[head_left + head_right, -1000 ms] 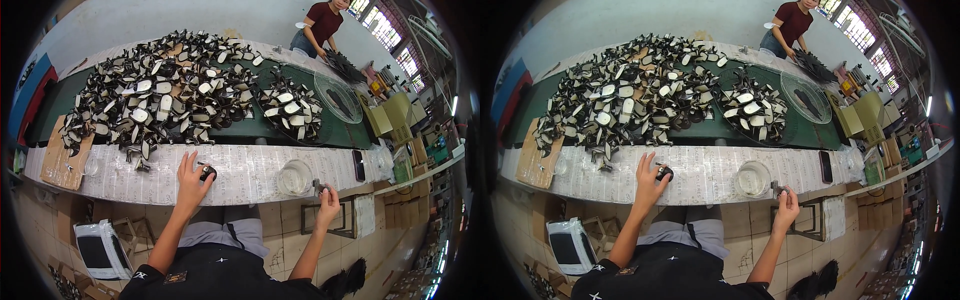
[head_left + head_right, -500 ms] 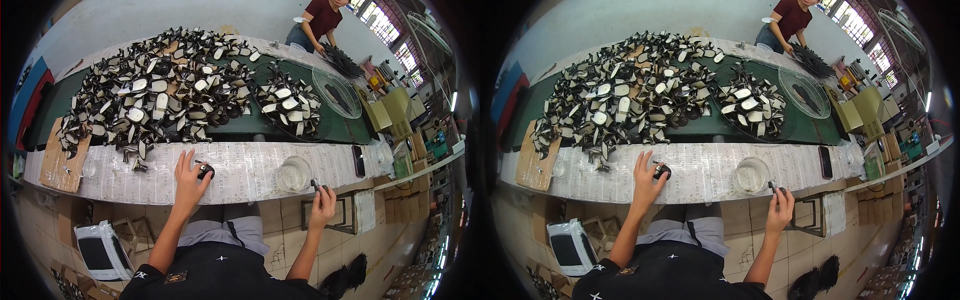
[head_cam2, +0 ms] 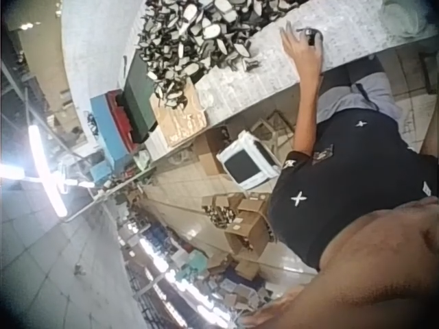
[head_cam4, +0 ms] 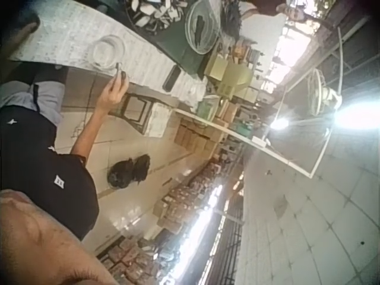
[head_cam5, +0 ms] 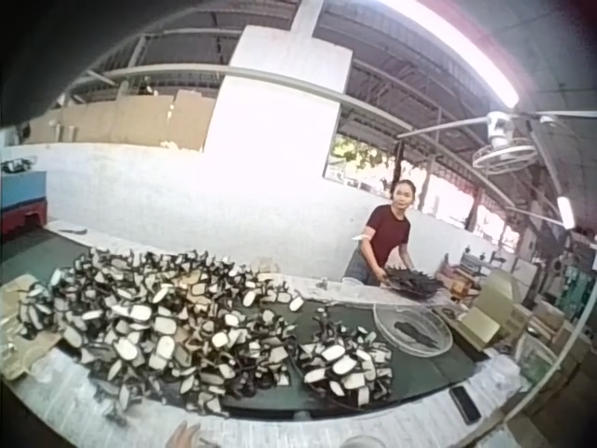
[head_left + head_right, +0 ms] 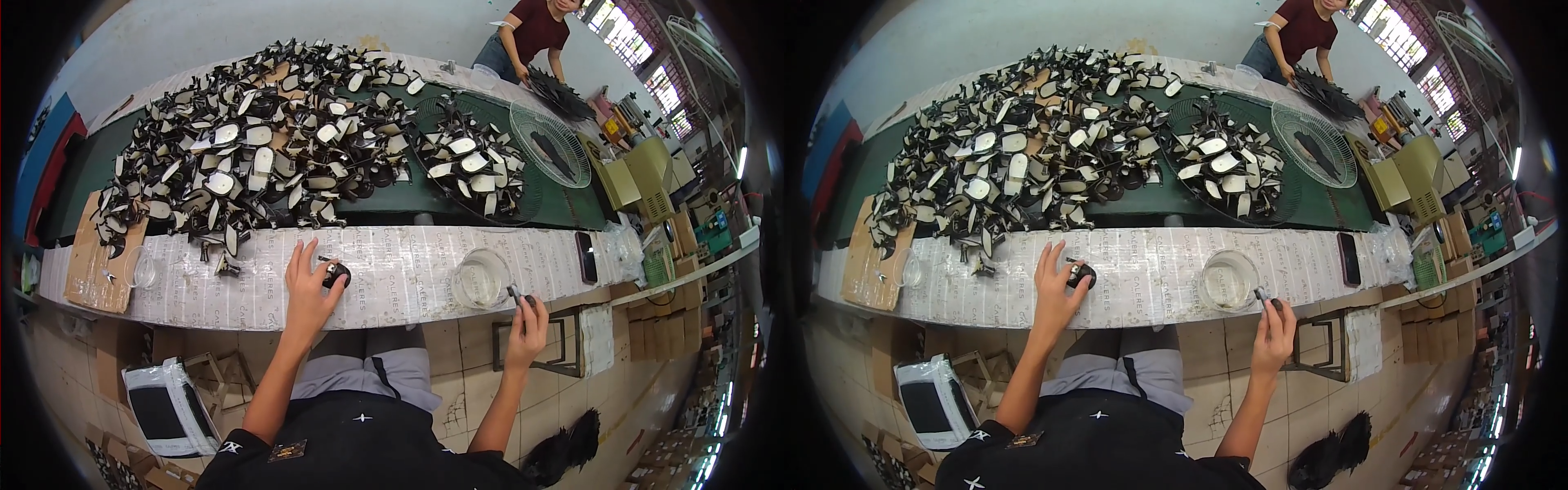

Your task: Applying glue to shoe components at a factory workbench.

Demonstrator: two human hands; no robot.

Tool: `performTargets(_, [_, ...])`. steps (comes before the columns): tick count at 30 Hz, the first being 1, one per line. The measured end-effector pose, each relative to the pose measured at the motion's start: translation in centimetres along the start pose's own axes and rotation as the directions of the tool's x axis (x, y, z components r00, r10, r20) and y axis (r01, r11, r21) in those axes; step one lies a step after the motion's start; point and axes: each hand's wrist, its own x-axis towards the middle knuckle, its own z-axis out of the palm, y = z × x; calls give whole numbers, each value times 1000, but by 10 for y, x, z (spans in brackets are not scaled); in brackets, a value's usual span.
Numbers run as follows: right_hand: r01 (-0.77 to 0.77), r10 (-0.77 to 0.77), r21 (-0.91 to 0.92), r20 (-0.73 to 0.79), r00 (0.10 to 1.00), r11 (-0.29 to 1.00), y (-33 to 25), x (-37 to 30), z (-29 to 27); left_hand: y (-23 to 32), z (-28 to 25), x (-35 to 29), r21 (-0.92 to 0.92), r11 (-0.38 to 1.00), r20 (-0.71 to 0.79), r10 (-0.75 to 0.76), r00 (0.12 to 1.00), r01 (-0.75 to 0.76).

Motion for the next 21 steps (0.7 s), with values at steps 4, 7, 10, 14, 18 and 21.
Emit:
performTargets(4, [8, -8, 5, 15, 1000, 1000, 0, -10, -6, 0, 1, 0, 4, 1000, 4, 6, 1000, -6])
performTargets(7, [18, -18, 5, 29, 999, 1000, 5, -19, -10, -1, 0, 0, 14, 1000, 4, 14, 1000, -14])
performTargets(10, [-1, 1, -4, 37, 999, 1000, 10, -28, -13, 0, 1, 1, 15, 1000, 1, 13, 1000, -13])
performTargets(14, [-65, 61, -55, -69, 996, 996, 4, -17, -23, 2, 2, 2, -25, 1000, -43, 7, 999, -8])
performTargets(18, [-77, 91, 74, -212, 973, 994, -10, 13, -20, -5, 1, 3, -32, 999, -60, 33, 998, -35])
performTargets(21, [-11, 24, 52, -259, 966, 999, -25, 19, -12, -1, -4, 3, -111, 994, -111, -2, 994, -11])
